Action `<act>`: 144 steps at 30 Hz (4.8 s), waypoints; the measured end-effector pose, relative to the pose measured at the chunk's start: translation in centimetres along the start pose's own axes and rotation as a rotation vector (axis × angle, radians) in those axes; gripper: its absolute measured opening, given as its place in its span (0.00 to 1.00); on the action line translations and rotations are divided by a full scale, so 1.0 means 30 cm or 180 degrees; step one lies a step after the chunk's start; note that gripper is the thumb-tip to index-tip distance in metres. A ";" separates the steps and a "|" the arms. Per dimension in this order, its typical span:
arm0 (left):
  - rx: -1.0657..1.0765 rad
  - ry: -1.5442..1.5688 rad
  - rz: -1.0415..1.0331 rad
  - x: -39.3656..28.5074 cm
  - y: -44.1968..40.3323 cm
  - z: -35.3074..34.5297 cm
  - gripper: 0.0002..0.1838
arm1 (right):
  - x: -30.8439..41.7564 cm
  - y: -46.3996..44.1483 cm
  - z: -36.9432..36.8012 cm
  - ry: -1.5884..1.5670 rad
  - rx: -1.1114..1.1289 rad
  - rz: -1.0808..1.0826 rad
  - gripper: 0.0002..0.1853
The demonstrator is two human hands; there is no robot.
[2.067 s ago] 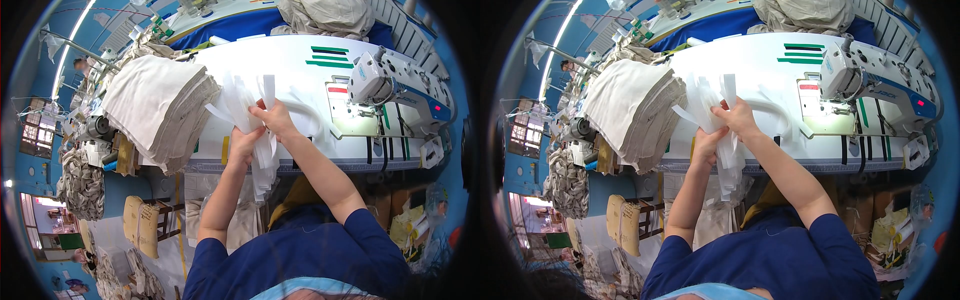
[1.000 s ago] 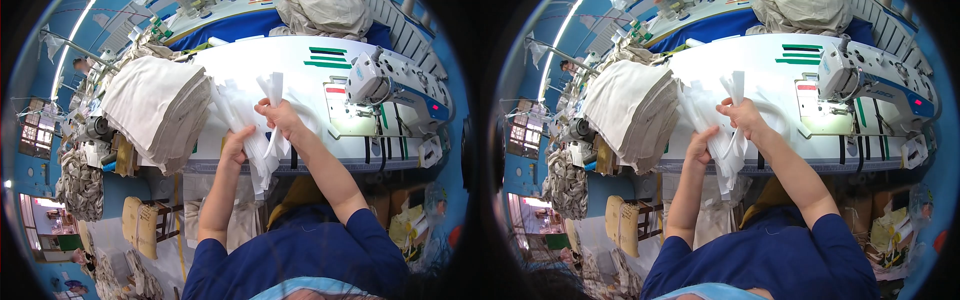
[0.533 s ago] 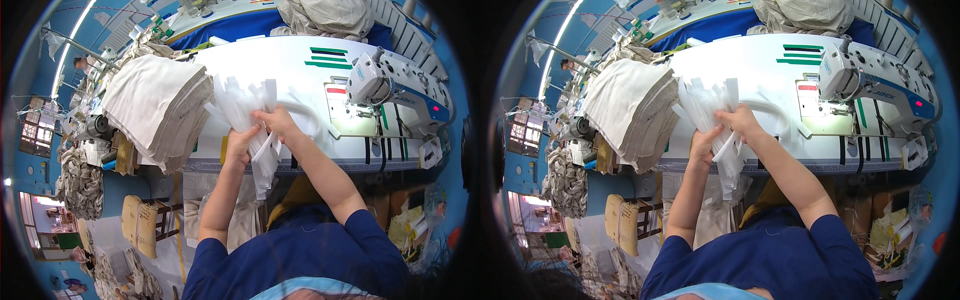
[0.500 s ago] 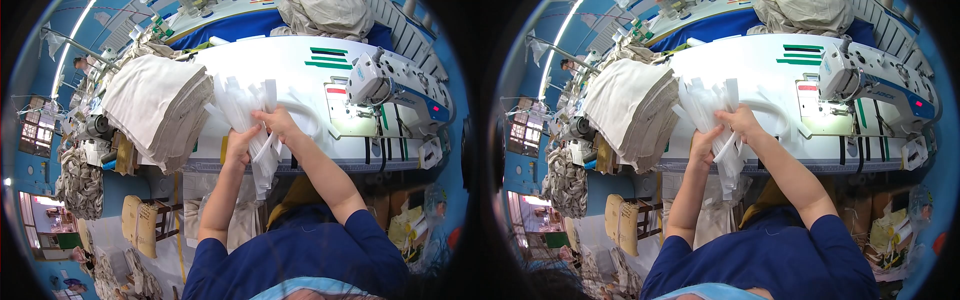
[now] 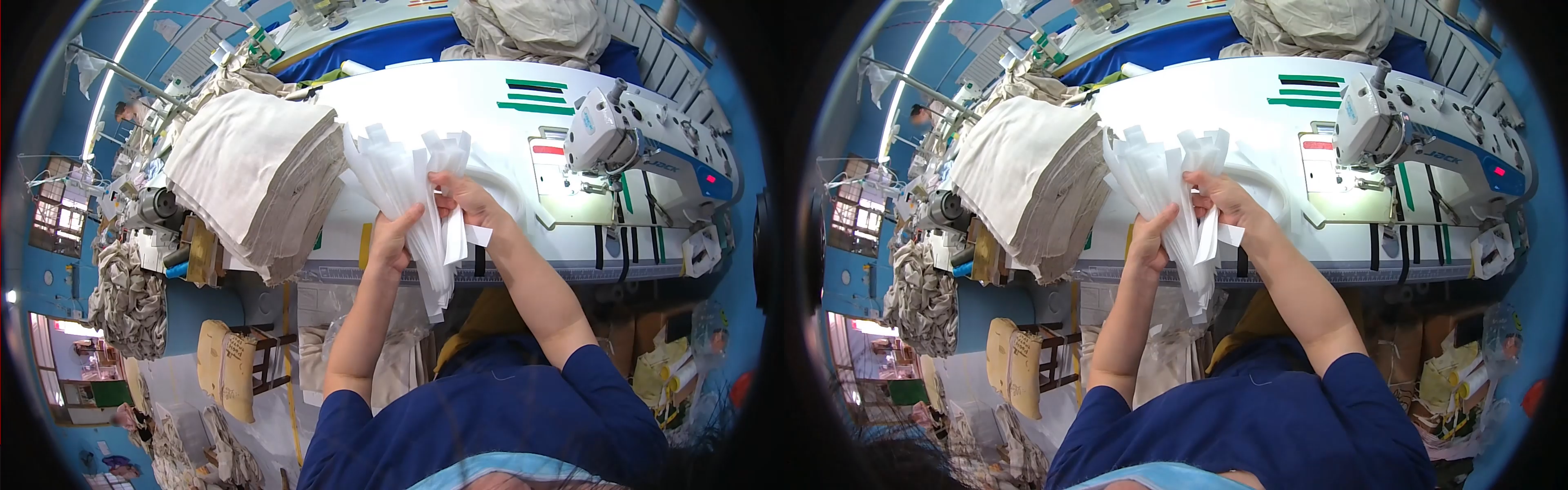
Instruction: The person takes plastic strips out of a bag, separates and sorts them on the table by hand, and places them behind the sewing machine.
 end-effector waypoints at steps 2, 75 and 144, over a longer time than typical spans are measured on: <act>0.0082 0.0029 -0.0022 0.008 -0.009 0.006 0.24 | -0.008 0.004 0.003 -0.0138 0.0085 -0.0032 0.12; -0.0005 -0.0442 -0.0055 0.002 0.064 0.082 0.28 | 0.092 0.135 -0.154 0.3632 -0.1192 0.1814 0.17; -0.0125 0.0088 -0.0576 -0.145 0.243 0.138 0.17 | 0.059 0.140 -0.130 0.1813 -0.0676 0.0991 0.11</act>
Point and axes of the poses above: each hand's wrist, its own y-axis away from the middle knuckle, its own z-axis out of the back of the hand, x = y × z, the point moved 7 cm from there along -y, towards the middle knuckle, and after that the axes turned 14 degrees about y, right-handed, at the moved point
